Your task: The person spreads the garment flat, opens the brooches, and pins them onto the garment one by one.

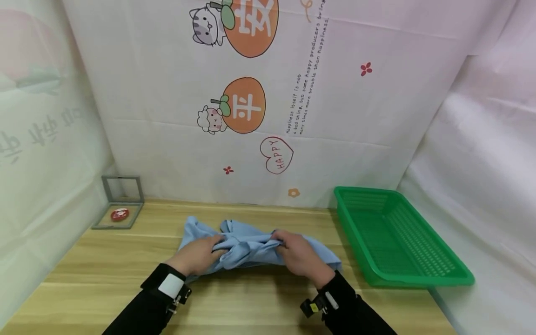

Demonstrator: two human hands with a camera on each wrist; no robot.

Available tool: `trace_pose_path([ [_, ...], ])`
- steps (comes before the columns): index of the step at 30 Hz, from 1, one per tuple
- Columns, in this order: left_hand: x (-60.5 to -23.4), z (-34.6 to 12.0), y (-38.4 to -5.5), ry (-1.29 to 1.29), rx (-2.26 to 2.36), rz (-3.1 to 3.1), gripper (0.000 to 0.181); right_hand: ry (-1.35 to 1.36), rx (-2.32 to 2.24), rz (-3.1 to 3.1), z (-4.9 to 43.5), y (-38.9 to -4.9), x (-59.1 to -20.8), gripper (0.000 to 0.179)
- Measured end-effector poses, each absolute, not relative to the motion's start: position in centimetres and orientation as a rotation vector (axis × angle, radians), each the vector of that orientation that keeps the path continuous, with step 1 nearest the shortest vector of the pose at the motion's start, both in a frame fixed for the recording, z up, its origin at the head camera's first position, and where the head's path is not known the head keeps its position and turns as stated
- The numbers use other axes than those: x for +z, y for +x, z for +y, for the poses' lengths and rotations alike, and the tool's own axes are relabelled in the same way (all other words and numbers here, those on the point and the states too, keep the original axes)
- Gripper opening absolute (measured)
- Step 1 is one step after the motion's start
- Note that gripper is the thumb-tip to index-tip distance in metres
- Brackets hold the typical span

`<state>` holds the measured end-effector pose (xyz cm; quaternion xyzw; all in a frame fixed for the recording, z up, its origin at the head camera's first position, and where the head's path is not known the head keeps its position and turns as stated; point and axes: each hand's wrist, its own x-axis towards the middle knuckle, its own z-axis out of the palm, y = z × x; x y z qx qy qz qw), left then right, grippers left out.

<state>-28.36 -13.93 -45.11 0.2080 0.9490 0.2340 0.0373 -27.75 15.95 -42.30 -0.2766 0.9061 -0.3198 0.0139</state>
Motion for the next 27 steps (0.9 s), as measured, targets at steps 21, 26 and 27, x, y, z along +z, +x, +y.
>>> trace_pose_path([
  [21,-43.4,-11.8,-26.4,1.345,0.904,3.469,0.020,-0.392,-1.721,2.663,15.6,-27.9,-40.4,0.020],
  [26,-43.5,-11.8,-26.5,1.254,0.948,3.569,0.011,-0.856,-1.160,2.810,16.4,-27.3,-39.4,0.021],
  [27,-43.5,-11.9,-26.4,1.233,0.960,3.582,0.011,-0.963,-1.022,2.776,16.6,-27.2,-39.2,0.018],
])
